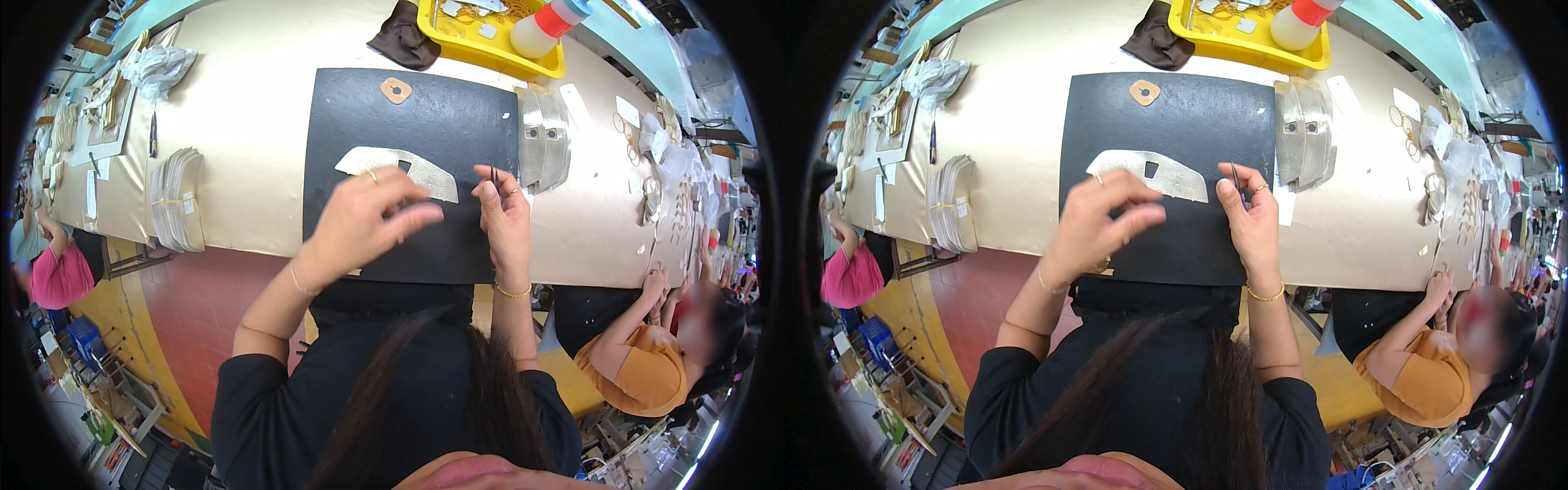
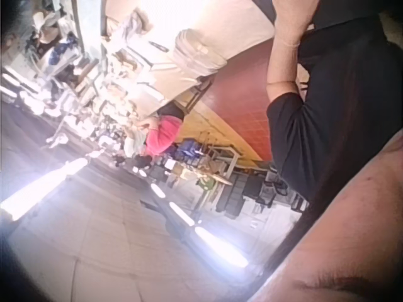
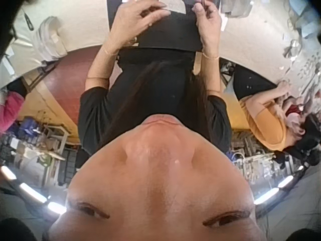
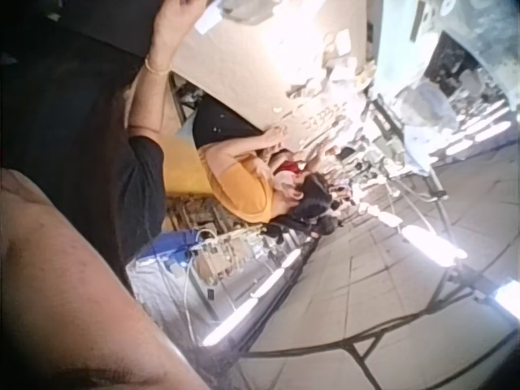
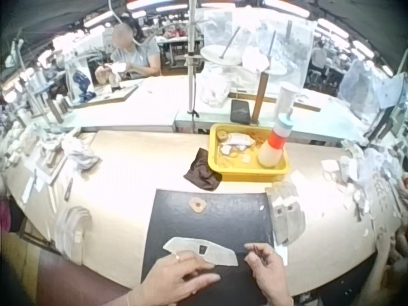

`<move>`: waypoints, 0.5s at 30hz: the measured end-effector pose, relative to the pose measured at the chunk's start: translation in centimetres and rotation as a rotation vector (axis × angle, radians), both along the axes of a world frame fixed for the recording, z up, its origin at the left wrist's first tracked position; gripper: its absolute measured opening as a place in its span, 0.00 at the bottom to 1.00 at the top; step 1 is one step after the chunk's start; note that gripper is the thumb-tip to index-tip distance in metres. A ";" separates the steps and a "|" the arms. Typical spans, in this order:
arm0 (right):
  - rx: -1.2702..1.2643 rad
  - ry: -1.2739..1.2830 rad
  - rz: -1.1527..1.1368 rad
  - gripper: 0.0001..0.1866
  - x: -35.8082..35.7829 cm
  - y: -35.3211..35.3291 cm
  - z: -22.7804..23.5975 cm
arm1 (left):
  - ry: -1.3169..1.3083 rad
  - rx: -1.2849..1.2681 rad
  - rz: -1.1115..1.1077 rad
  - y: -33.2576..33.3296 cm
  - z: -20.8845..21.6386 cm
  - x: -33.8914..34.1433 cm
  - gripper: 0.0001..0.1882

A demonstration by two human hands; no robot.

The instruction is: The person uses a small cutting tool to trim the edges of light-colored fabric pieces on a black cutting mat. They repeatedly pick up pieces, trim around a central hole, and place them aside. The person also handles a stack of similar pieces and a rubber band.

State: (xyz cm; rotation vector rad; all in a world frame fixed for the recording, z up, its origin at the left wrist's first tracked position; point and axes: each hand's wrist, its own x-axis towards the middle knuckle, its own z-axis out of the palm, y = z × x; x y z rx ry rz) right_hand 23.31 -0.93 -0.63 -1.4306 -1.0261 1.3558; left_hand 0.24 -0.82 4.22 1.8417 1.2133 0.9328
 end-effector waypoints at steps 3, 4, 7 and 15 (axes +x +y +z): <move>0.250 -0.479 0.062 0.17 0.1 0.1 -0.3 | 0.172 0.110 0.142 4.5 -2.1 -1.2 0.10; 0.297 -0.586 0.092 0.16 0.0 0.0 -0.3 | 0.270 0.206 0.151 6.4 -3.0 -1.7 0.12; 0.379 -0.737 0.180 0.21 -1.3 -0.1 -0.2 | 0.404 0.307 0.083 10.3 -5.3 -2.5 0.18; 0.259 -0.789 0.267 0.26 -3.7 0.4 -1.1 | 0.403 -0.202 -0.146 16.1 -6.4 -4.4 0.10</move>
